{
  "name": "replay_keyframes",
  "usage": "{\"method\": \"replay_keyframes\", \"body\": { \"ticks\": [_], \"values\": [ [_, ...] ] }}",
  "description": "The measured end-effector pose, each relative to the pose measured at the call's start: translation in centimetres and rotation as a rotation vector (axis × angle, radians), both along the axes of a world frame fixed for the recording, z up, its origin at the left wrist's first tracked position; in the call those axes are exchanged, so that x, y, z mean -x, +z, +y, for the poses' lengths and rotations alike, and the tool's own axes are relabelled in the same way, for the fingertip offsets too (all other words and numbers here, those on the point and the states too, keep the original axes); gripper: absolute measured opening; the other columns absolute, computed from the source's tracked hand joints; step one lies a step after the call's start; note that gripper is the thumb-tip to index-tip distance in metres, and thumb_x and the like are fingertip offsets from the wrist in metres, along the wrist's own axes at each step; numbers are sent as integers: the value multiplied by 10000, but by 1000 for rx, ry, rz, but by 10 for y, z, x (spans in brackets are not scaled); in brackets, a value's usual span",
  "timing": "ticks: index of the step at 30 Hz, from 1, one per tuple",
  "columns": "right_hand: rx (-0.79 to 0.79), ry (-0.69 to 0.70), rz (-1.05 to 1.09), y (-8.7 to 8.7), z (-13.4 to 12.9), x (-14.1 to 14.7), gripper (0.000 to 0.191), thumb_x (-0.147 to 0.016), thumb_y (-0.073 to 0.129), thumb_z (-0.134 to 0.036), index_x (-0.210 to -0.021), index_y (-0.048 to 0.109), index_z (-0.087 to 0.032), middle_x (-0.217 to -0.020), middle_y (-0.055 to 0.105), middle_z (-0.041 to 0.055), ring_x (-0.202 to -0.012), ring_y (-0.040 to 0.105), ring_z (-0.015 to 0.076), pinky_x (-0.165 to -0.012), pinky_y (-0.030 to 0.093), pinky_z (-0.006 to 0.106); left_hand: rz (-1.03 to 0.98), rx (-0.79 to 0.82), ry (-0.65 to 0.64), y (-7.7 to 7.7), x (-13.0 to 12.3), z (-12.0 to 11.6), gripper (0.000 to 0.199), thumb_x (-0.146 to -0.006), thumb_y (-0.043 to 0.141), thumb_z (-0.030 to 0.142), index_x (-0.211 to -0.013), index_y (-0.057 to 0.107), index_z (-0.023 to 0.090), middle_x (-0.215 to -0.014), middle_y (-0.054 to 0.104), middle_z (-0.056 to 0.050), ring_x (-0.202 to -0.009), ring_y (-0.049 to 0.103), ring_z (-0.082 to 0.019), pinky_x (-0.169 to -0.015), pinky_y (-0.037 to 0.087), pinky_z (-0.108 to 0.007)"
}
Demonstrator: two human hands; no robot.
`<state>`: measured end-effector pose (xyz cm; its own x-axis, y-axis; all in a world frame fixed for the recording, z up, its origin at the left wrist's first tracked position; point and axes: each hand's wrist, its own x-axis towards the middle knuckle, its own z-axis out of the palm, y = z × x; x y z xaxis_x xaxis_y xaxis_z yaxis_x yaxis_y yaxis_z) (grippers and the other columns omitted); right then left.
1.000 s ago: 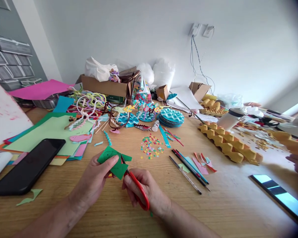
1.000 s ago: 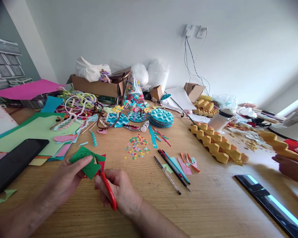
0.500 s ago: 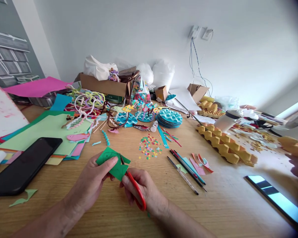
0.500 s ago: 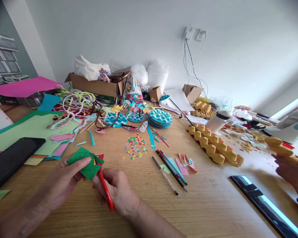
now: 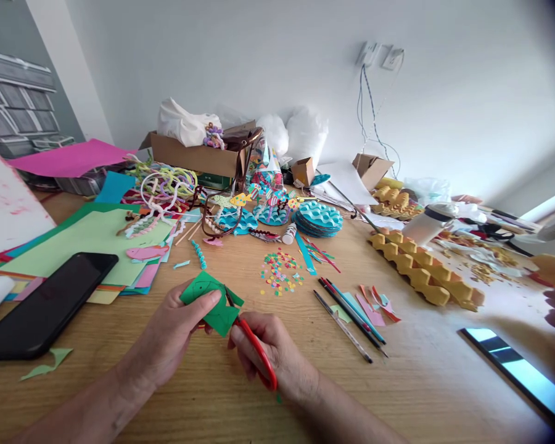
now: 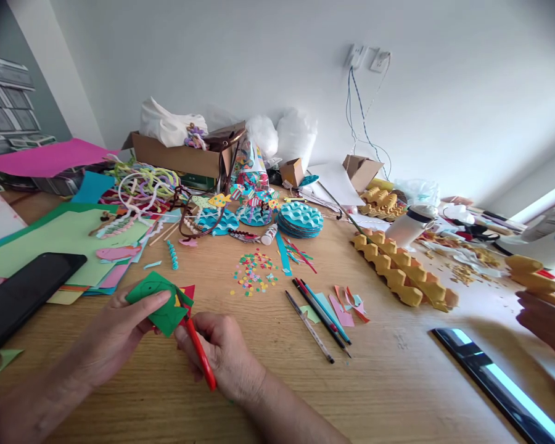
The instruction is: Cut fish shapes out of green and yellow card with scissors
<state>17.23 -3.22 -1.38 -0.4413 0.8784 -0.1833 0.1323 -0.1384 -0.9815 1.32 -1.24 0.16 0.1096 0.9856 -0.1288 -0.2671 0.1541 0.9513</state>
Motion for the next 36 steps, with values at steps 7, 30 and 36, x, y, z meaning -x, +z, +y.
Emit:
{"method": "replay_keyframes", "body": {
  "ticks": [7, 30, 36],
  "values": [
    [21, 4, 28, 0, 0, -1, 536, -751, 494, -670, -681, 514, -139, -430, 439, -59, -327, 360, 39, -315, 242, 147, -31, -8, 3, 3, -2, 2, 136, -656, 698, 277, -559, 634, 208, -520, 629, 73, -504, 508, -89, -475, 391, -172],
    [43, 45, 41, -1, 0, -2, 547, -734, 502, -682, -677, 510, -138, -431, 448, -55, -327, 367, 38, -314, 247, 141, -21, 32, -58, 9, 4, 4, 148, -640, 713, 254, -555, 612, 188, -504, 610, 76, -507, 509, -84, -511, 425, -175],
    [39, 44, 32, 2, 0, -2, 546, -741, 499, -678, -684, 515, -135, -432, 442, -57, -328, 361, 37, -317, 242, 141, -29, 24, -100, 8, 4, 4, 115, -664, 704, 251, -582, 645, 195, -531, 649, 64, -529, 537, -90, -520, 426, -175]
  ]
}}
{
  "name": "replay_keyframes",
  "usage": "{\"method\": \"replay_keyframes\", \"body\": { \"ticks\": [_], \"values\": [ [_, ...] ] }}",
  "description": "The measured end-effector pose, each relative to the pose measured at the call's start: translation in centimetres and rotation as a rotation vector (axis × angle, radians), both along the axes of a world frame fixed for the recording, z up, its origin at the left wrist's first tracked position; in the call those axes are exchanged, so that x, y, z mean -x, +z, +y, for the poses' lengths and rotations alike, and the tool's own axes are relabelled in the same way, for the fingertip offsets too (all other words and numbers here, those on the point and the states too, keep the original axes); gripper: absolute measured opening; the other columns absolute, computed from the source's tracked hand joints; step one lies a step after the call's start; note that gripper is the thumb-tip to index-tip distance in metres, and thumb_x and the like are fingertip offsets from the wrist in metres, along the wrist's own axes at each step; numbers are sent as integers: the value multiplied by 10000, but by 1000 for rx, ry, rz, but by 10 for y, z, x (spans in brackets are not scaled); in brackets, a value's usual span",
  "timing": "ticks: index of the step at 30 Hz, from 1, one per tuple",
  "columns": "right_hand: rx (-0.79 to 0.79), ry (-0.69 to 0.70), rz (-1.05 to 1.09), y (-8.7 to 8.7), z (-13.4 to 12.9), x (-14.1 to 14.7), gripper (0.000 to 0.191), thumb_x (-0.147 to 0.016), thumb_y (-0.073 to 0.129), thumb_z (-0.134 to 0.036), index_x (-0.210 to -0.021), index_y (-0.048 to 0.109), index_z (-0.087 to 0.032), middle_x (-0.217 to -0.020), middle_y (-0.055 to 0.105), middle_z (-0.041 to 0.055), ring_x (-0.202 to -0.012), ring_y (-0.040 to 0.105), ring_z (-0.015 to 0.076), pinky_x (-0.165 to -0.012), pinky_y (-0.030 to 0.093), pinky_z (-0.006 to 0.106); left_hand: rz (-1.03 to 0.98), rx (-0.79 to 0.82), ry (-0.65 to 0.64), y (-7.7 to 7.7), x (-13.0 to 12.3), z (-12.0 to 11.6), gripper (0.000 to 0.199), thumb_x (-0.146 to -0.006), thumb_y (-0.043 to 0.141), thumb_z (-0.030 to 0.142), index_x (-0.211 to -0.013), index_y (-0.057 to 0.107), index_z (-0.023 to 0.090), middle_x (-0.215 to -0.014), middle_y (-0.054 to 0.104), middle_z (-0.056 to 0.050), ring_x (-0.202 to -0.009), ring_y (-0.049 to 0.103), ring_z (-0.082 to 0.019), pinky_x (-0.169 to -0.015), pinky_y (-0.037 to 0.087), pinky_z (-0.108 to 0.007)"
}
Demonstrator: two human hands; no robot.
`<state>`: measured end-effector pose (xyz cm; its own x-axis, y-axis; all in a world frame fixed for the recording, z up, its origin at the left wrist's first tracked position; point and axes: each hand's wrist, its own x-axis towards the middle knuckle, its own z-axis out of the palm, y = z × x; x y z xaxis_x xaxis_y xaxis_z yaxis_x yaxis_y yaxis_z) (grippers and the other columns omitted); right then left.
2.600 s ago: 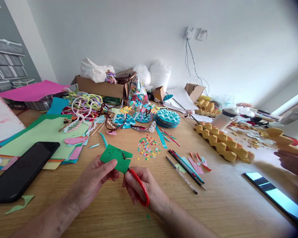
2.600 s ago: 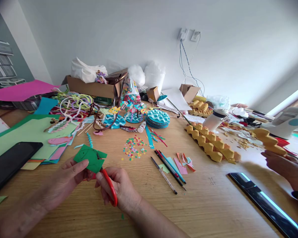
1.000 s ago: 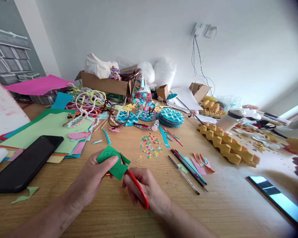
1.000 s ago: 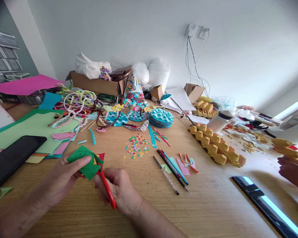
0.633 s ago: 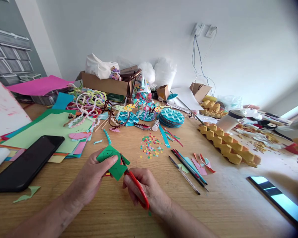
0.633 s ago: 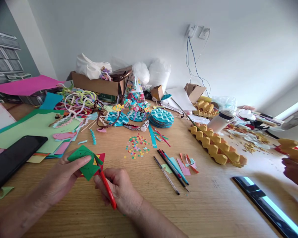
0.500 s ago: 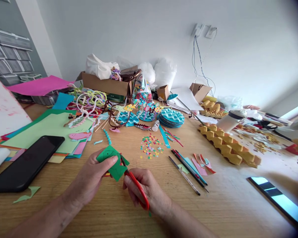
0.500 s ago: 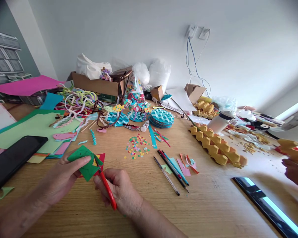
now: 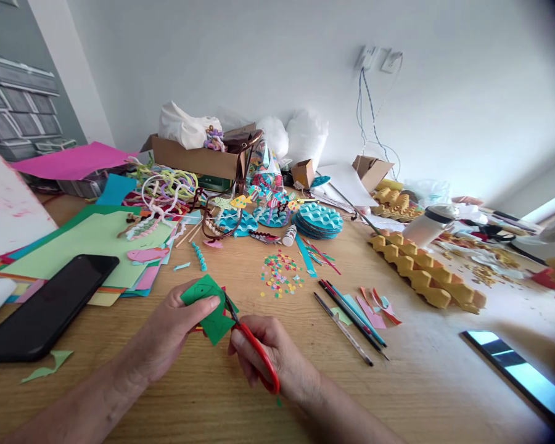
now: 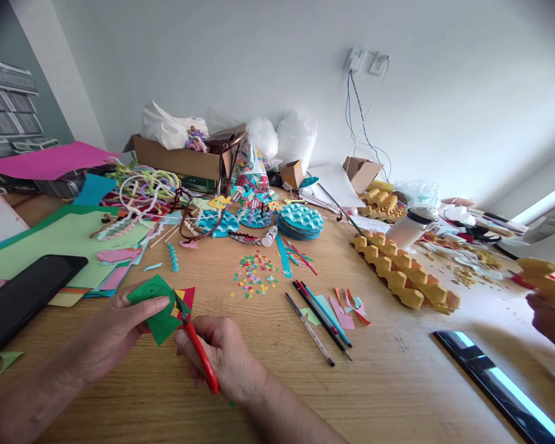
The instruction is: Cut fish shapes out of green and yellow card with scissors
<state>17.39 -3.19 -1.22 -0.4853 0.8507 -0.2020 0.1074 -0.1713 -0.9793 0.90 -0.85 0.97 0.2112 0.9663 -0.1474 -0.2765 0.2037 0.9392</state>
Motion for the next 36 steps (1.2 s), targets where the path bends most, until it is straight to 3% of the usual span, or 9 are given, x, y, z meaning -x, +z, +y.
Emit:
{"method": "replay_keyframes", "body": {
  "ticks": [18, 28, 36],
  "values": [
    [-27, 12, -58, -1, 0, -2, 478, -801, 483, -608, -673, 496, -148, -437, 405, -76, -330, 349, 33, -325, 245, 145, 29, 33, 33, 3, -1, 0, 142, -642, 704, 286, -595, 619, 181, -555, 624, 48, -558, 527, -113, -559, 432, -213],
    [-24, 19, -10, -1, 0, -1, 495, -768, 499, -640, -668, 471, -156, -477, 418, -64, -364, 380, 40, -341, 267, 146, 31, 5, 31, -3, 0, -1, 180, -649, 709, 285, -560, 591, 182, -524, 557, 64, -523, 455, -95, -522, 382, -201],
    [-45, 18, -73, 3, 0, 0, 503, -765, 489, -652, -672, 471, -158, -486, 435, -54, -393, 404, 52, -373, 293, 166, 10, -10, 44, -2, -1, -2, 121, -662, 702, 254, -575, 637, 200, -538, 618, 62, -548, 505, -99, -525, 386, -185]
  ]
}}
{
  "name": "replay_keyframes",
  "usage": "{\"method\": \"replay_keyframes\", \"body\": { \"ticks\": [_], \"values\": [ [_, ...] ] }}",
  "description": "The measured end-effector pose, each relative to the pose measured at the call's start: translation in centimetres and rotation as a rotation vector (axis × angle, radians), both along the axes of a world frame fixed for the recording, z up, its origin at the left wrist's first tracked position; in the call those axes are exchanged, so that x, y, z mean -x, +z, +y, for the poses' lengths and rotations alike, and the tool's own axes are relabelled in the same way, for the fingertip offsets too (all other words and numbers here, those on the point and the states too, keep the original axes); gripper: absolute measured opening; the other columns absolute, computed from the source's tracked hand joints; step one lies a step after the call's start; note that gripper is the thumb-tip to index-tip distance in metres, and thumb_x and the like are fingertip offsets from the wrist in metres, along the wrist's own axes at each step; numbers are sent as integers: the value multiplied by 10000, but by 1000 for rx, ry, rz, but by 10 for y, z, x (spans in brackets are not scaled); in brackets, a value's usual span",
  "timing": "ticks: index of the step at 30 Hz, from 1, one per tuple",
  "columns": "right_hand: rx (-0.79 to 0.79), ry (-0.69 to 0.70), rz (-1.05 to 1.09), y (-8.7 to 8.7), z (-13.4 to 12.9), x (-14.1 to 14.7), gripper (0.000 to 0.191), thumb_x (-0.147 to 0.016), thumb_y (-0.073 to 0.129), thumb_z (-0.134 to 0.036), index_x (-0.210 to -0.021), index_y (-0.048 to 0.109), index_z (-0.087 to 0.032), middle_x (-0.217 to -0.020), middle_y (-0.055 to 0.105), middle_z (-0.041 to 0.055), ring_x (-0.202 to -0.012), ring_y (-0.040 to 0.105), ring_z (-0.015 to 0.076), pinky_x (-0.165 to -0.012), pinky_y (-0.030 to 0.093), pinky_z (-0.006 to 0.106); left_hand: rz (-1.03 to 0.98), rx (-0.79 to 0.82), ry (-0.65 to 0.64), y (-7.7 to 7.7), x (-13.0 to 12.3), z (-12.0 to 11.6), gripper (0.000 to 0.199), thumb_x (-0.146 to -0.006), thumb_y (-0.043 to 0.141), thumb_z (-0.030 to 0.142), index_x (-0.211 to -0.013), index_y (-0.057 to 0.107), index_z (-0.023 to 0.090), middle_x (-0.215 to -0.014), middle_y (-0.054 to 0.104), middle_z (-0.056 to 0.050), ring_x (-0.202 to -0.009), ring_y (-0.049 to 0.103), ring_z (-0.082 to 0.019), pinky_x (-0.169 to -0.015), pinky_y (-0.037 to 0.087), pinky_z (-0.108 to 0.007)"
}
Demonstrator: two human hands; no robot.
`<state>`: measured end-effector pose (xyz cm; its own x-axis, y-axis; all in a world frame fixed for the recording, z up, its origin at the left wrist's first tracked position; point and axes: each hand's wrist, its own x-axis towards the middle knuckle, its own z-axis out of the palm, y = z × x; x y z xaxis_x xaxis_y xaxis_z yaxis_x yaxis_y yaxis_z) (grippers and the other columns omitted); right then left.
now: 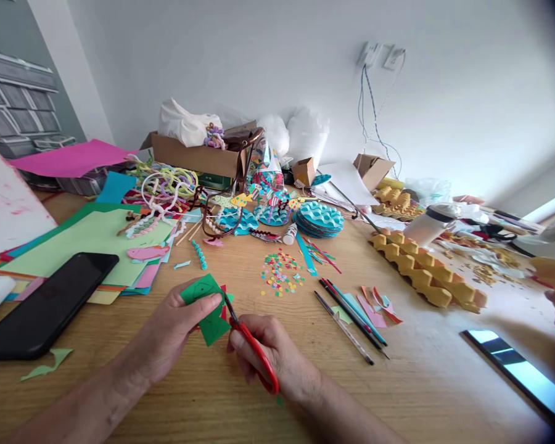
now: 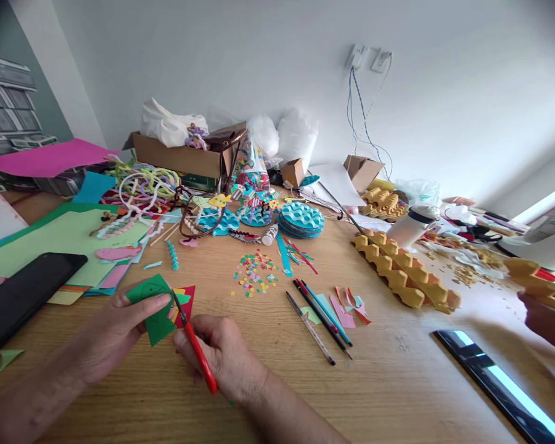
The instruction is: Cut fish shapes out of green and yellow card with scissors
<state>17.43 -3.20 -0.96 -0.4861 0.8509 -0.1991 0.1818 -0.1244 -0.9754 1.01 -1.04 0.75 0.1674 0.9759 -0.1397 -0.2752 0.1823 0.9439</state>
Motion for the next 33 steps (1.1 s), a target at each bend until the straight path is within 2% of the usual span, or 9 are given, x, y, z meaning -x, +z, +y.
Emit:
{"method": "replay_keyframes", "body": {
  "ticks": [7, 19, 26, 33],
  "values": [
    [-9, 8, 2, 1, 0, 0, 505, -772, 476, -656, -664, 453, -164, -500, 432, -55, -406, 414, 53, -387, 311, 163, 10, 1, -2, 0, -1, 0, 105, -656, 705, 276, -602, 655, 201, -568, 642, 48, -575, 528, -115, -575, 423, -206],
    [-2, -5, -8, -3, 0, -1, 459, -798, 492, -601, -670, 468, -160, -490, 412, -61, -389, 391, 48, -371, 301, 159, 26, -5, 0, 1, -1, 0, 132, -637, 702, 282, -568, 631, 194, -550, 620, 43, -560, 519, -119, -551, 411, -213],
    [-38, 9, -18, 5, -1, -1, 497, -780, 492, -628, -605, 430, -168, -475, 375, -66, -371, 344, 36, -355, 264, 160, 64, 16, 1, 1, 2, 0, 185, -645, 700, 307, -573, 579, 188, -533, 547, 59, -537, 483, -112, -545, 395, -219],
    [-11, 47, 15, 3, 1, -4, 505, -771, 481, -656, -651, 460, -165, -506, 410, -54, -409, 398, 52, -374, 293, 159, 38, 32, -9, 2, 2, 1, 180, -621, 713, 292, -560, 580, 187, -529, 551, 63, -530, 475, -109, -542, 394, -220]
  ]
}}
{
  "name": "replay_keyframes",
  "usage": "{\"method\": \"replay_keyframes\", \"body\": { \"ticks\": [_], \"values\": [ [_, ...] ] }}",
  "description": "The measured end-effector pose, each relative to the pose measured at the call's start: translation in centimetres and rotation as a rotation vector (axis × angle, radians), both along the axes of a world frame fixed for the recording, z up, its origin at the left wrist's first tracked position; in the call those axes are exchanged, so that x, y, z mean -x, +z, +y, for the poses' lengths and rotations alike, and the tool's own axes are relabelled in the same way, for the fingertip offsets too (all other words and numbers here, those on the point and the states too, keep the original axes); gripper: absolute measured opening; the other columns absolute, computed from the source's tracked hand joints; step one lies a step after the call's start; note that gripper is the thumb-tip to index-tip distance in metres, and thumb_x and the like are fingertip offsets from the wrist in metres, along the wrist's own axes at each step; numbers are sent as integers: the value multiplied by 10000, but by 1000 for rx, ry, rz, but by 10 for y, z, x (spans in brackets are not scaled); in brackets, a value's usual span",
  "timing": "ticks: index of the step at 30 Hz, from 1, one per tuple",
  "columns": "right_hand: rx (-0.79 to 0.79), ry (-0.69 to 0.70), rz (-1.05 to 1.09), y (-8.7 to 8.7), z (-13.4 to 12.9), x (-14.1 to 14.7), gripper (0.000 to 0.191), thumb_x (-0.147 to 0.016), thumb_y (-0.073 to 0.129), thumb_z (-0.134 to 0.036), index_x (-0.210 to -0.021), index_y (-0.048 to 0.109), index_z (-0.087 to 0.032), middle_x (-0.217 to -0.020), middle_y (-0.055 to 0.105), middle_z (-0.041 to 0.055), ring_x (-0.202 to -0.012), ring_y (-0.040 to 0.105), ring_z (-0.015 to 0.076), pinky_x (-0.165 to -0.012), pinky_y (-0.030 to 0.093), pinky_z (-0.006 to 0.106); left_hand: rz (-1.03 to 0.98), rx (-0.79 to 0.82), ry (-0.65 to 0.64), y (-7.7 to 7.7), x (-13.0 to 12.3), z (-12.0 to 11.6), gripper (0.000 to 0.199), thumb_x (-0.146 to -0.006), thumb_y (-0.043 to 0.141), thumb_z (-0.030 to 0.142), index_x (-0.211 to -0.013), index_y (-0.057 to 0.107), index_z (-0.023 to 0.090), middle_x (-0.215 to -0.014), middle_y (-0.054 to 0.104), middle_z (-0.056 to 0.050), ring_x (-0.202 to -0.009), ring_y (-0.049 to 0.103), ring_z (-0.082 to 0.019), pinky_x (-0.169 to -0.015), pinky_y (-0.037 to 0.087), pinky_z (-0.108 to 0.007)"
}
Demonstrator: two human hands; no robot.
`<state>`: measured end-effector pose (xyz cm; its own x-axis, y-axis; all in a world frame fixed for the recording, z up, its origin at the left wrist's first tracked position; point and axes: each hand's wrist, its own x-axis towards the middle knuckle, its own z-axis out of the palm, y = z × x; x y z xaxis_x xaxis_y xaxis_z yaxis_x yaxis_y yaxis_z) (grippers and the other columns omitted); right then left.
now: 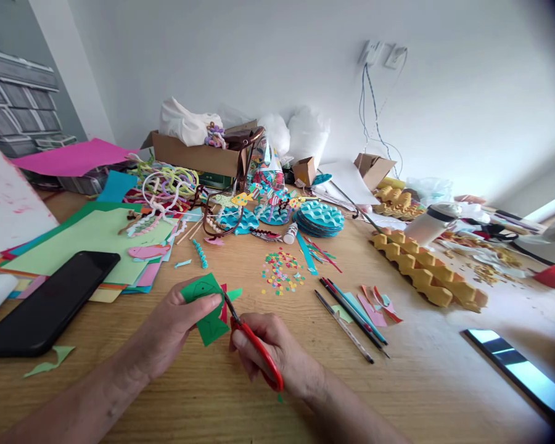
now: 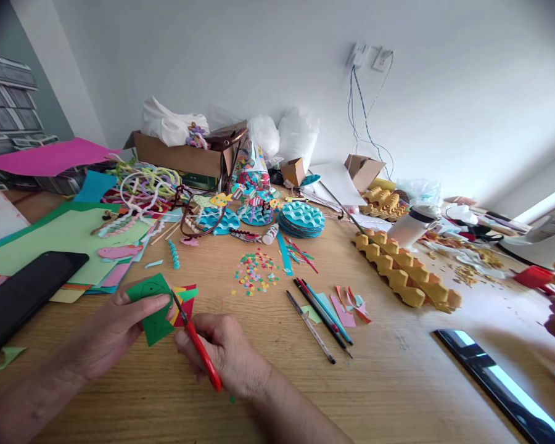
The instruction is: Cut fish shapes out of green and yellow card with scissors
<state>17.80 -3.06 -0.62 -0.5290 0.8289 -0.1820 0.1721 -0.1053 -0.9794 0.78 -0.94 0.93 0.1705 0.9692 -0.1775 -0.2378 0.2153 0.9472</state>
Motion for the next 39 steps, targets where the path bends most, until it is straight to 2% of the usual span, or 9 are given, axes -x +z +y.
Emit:
{"method": "replay_keyframes", "body": {
  "ticks": [6, 22, 30, 39],
  "values": [
    [-39, -13, -40, -1, -1, 1, 511, -773, 483, -652, -621, 432, -167, -494, 393, -56, -409, 404, 52, -373, 303, 158, -15, -9, 18, -2, -2, -1, 170, -638, 713, 282, -568, 593, 183, -537, 563, 58, -547, 476, -105, -552, 401, -214],
    [39, -10, 25, -1, -1, 2, 565, -726, 472, -713, -666, 475, -150, -485, 434, -48, -388, 401, 48, -358, 286, 151, -52, -53, -47, -5, -1, 0, 159, -687, 693, 291, -586, 626, 189, -558, 620, 53, -560, 505, -101, -556, 407, -200],
    [62, -27, 21, 2, -1, 3, 586, -693, 479, -737, -648, 479, -153, -447, 427, -51, -354, 371, 47, -334, 253, 152, -46, -43, -36, -6, -1, 2, 169, -685, 700, 296, -584, 619, 188, -547, 608, 58, -559, 490, -95, -558, 405, -196],
    [61, 18, 92, -3, -1, 0, 544, -750, 480, -684, -660, 499, -148, -432, 437, -52, -349, 383, 48, -348, 255, 159, -33, -52, -65, -8, 1, 0, 174, -695, 689, 312, -601, 611, 188, -566, 604, 51, -577, 492, -105, -571, 409, -209]
  ]
}}
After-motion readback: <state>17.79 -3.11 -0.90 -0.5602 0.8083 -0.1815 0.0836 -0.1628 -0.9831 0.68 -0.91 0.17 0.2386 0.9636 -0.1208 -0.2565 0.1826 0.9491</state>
